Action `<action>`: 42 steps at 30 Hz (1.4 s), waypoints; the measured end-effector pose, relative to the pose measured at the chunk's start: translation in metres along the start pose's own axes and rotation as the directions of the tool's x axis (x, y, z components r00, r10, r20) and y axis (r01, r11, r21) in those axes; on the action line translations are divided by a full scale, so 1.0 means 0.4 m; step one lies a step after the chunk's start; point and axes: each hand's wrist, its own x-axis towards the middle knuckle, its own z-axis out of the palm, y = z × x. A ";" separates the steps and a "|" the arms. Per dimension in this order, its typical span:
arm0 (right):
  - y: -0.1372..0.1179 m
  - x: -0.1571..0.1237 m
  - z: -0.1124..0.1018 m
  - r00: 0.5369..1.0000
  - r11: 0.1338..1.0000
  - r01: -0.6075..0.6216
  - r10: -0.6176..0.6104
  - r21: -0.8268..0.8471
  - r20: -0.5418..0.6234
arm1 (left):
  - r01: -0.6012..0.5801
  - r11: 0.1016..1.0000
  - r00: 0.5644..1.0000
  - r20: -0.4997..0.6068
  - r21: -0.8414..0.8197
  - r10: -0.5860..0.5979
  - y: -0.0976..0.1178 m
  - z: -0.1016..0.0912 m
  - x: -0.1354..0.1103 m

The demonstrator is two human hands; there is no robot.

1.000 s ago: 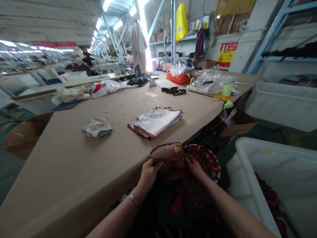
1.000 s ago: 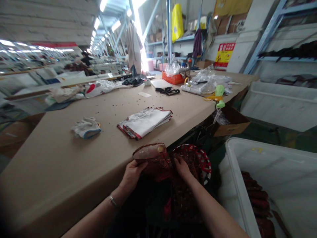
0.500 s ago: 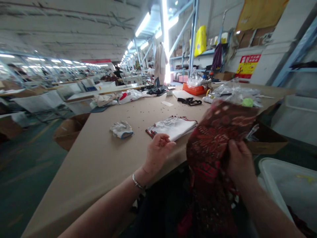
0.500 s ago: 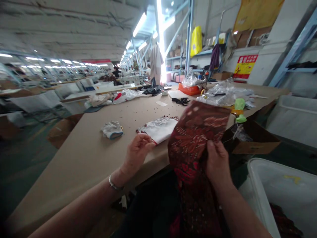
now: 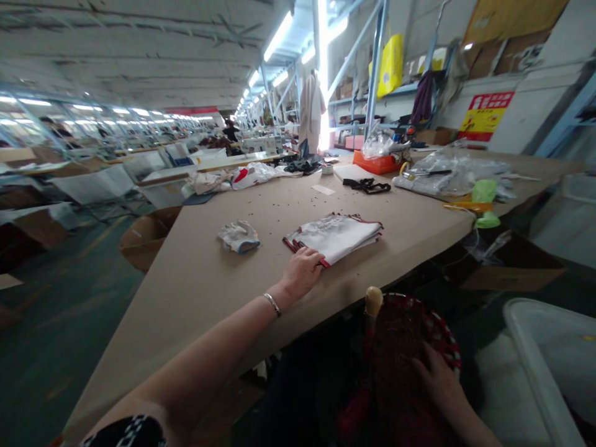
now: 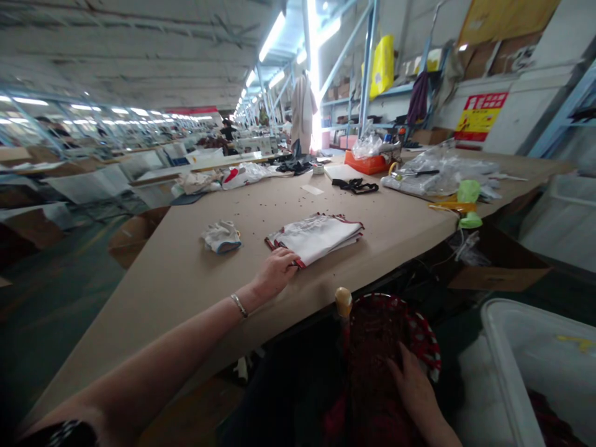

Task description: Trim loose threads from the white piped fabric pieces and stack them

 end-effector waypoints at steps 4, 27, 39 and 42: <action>-0.025 0.020 -0.026 0.995 0.992 0.097 -0.095 0.085 -0.035 | -0.069 0.983 0.991 0.128 0.168 0.048 0.010 -0.004 0.025; -0.654 -0.035 -0.212 0.880 0.615 0.457 -0.415 0.642 -0.230 | -0.364 0.873 0.930 0.084 0.324 0.356 0.325 -0.210 -0.014; -0.516 -0.107 -0.202 0.955 0.318 -0.220 -0.121 0.922 0.270 | -0.020 0.973 0.999 0.032 -0.228 0.028 0.366 -0.169 -0.221; -0.485 -0.128 -0.201 0.994 0.567 0.061 -0.111 0.822 0.003 | 0.426 0.670 0.904 0.253 -0.609 -0.345 0.358 -0.100 -0.279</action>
